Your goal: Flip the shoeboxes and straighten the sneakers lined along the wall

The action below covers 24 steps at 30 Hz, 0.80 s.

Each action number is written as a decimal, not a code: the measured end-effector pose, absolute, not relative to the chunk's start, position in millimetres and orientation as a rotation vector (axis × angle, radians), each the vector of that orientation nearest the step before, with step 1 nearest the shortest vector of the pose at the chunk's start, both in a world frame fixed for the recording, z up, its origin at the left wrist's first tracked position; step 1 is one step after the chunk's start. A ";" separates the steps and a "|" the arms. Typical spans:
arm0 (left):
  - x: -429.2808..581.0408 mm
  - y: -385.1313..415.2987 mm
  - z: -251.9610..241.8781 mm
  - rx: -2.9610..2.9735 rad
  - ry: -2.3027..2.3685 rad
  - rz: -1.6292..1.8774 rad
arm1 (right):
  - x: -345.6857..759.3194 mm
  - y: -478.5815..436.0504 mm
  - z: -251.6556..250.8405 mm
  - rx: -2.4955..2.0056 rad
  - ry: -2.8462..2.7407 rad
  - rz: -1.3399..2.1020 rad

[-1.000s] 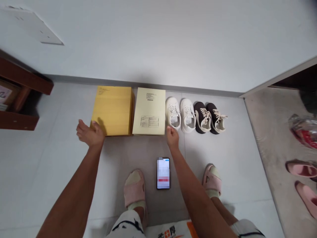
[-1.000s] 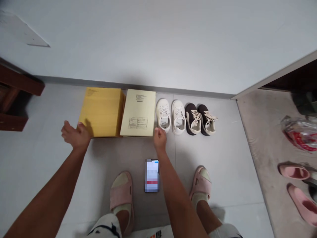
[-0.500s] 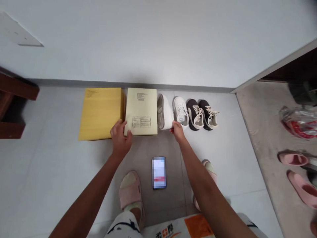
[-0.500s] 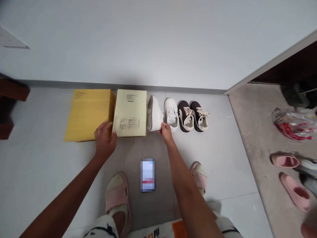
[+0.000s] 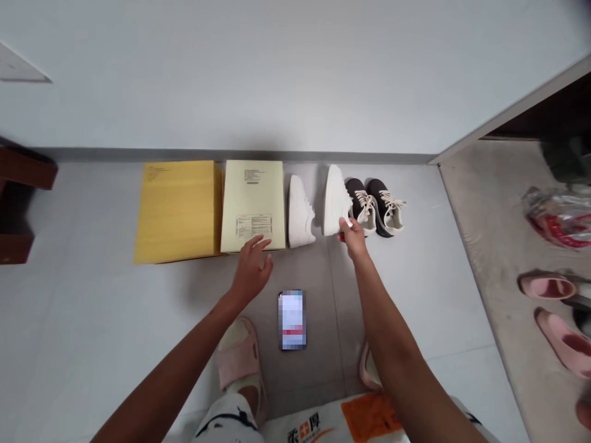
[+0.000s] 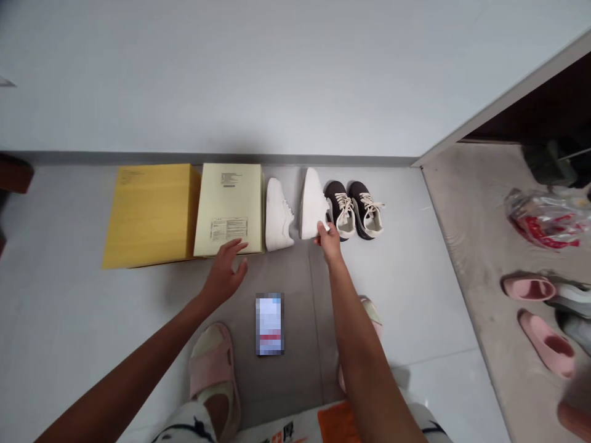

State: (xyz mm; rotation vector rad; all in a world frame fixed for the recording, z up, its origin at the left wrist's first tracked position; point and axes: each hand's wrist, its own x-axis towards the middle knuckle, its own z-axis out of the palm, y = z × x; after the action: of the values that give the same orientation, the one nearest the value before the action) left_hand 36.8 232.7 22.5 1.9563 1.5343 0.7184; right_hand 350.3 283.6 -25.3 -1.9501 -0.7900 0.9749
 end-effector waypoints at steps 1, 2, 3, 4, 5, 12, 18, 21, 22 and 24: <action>45.3 233.8 21.4 1.935 1.480 0.692 | 354.3 278.3 -28.0 -1.900 -0.693 1.033; 54.2 236.0 19.7 1.907 1.428 0.661 | 358.5 272.3 -30.3 -1.892 -0.643 1.056; 63.7 239.4 17.6 1.875 1.381 0.623 | 363.5 266.0 -32.1 -1.921 -0.647 1.030; 73.9 243.9 15.3 1.841 1.345 0.584 | 369.3 260.1 -33.0 -1.977 -0.694 0.948; 84.9 249.6 12.9 1.805 1.327 0.539 | 376.0 255.2 -33.2 -2.042 -0.772 0.820; 169.9 291.2 9.5 1.502 1.692 0.219 | 421.3 266.1 -28.1 -2.324 -1.299 0.577; 187.2 293.1 4.7 1.424 1.775 0.261 | 444.8 277.3 -31.5 -1.997 -0.893 0.901; 178.3 291.3 -3.1 1.464 1.763 0.284 | 455.1 268.4 -31.2 -2.010 -0.799 0.905; 175.6 290.4 -5.4 1.477 1.771 0.280 | 459.8 265.4 -30.5 -2.071 -0.813 0.769; 172.7 287.7 -9.4 1.501 1.792 0.280 | 472.0 262.3 -29.0 -2.205 -0.869 0.454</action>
State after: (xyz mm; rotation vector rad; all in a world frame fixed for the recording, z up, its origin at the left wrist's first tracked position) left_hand 172.7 287.7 -9.4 1.5011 1.7920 0.2800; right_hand 472.0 262.3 -29.0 -2.2049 -0.8689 0.4541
